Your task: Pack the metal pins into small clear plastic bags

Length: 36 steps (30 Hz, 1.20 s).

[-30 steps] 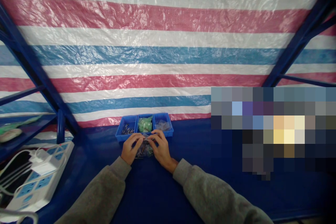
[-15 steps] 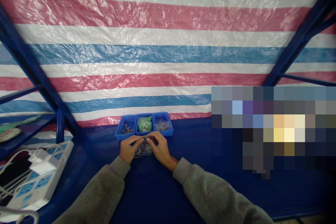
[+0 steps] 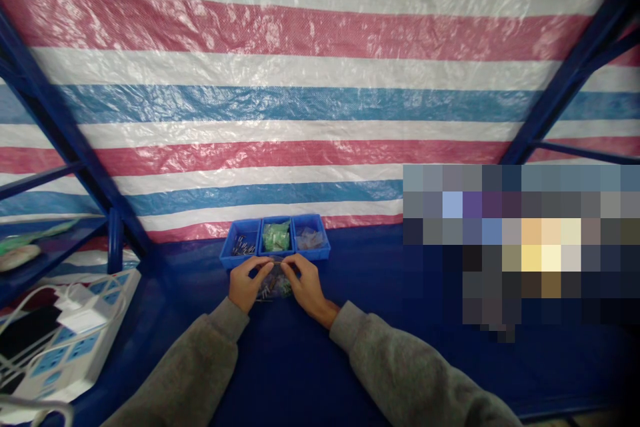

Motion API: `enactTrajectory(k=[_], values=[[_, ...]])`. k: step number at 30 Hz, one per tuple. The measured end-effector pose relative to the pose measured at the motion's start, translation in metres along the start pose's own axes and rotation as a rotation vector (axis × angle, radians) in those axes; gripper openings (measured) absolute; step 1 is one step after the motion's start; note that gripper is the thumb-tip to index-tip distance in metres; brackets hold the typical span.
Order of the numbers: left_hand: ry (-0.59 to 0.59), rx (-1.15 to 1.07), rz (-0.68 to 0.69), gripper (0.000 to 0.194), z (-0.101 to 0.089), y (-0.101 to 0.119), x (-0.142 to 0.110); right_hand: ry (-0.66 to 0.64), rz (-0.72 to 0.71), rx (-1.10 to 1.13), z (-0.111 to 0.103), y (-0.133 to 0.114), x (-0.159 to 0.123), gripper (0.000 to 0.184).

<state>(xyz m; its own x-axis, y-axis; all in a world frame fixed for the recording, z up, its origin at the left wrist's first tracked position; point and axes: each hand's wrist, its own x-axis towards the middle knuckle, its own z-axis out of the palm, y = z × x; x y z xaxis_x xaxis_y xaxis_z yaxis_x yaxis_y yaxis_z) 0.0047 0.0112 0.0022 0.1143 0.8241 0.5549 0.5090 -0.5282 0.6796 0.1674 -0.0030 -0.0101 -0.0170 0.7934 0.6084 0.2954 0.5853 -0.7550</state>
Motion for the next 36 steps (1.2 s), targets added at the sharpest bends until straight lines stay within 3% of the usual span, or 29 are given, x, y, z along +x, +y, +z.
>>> enactTrajectory(k=[6,12,16,22,25,29,36], values=[[-0.016,-0.028,-0.057,0.025,0.001,0.001,-0.002,0.031,0.036,0.044,0.002,0.004,-0.001,0.017],[-0.012,-0.140,-0.089,0.038,-0.001,0.010,-0.003,0.049,0.048,0.068,0.001,0.004,-0.002,0.030],[-0.020,-0.220,-0.126,0.033,0.000,0.011,-0.002,0.041,-0.035,0.059,-0.001,0.000,0.000,0.028],[-0.007,-0.277,-0.147,0.026,0.002,0.006,-0.003,0.033,-0.035,0.044,0.000,0.001,0.001,0.025],[-0.022,-0.286,-0.122,0.021,0.001,0.006,-0.003,0.044,-0.040,0.035,0.000,0.002,0.001,0.020],[-0.068,-0.286,-0.073,0.027,-0.003,0.007,-0.003,0.056,-0.047,0.027,-0.001,0.001,0.001,0.015],[0.030,-0.036,0.083,0.018,-0.003,0.005,0.001,0.035,-0.034,0.020,-0.001,-0.002,0.001,0.017]])
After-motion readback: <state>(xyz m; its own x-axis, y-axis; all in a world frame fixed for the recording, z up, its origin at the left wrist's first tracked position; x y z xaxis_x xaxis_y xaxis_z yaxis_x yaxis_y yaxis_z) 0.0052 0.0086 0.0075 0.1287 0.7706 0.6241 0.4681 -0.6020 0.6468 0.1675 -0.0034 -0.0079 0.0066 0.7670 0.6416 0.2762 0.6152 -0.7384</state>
